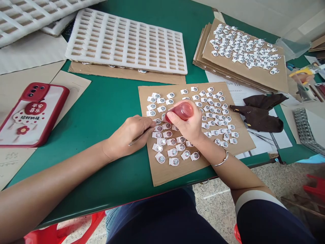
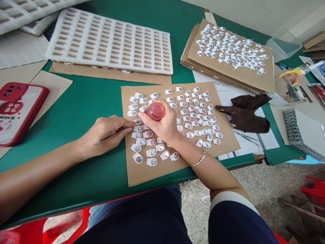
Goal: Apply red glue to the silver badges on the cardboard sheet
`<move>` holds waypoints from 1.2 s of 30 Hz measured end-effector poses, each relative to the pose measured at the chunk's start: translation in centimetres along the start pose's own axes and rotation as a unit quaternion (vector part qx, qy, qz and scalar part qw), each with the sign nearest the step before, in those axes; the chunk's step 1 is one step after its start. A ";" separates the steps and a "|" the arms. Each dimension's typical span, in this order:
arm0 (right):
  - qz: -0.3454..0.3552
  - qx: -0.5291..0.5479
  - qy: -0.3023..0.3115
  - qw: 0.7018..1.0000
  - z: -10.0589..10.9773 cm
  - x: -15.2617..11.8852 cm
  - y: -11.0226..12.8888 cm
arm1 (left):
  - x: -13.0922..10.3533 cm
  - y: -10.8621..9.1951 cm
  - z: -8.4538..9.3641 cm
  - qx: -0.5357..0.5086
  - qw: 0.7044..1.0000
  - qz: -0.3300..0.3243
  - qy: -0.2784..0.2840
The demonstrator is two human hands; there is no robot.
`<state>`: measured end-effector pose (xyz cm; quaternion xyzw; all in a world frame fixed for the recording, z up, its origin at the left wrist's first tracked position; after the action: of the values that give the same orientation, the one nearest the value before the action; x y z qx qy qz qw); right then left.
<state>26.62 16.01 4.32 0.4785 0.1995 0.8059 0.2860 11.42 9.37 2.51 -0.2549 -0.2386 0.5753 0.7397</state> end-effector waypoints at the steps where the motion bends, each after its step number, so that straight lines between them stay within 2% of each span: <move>1: 0.000 0.000 -0.009 1.000 0.1 0.0 0.0 | 0.0 0.0 0.0 -0.001 1.000 -0.002 0.000; 5: -0.003 0.001 -0.046 0.999 0.6 -0.2 0.0 | 0.1 -0.1 -0.1 -0.007 1.000 -0.015 0.002; 11: -0.003 -0.019 -0.021 1.000 0.3 -0.1 0.1 | 0.2 -0.2 0.1 -0.019 1.000 -0.002 0.009; 23: -0.017 0.011 -0.026 0.999 0.1 -0.1 -0.3 | 0.0 -0.1 0.1 -0.019 0.999 0.010 0.025; 36: -0.028 0.024 -0.016 0.999 0.0 -0.4 -0.4 | 0.2 1.1 -0.1 -0.030 0.999 0.022 -0.003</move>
<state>26.88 16.10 3.81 0.4922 0.2276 0.7850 0.2995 10.76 9.79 1.74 -0.2808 -0.2524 0.5844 0.7182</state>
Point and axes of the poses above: each hand's wrist, its own x-axis towards the middle knuckle, its own z-axis out of the back of the hand, y = z × x, the point moved 6 cm from there along x, towards the middle knuckle, and after that the axes turned 14 degrees about z, right-handed, at the moved point
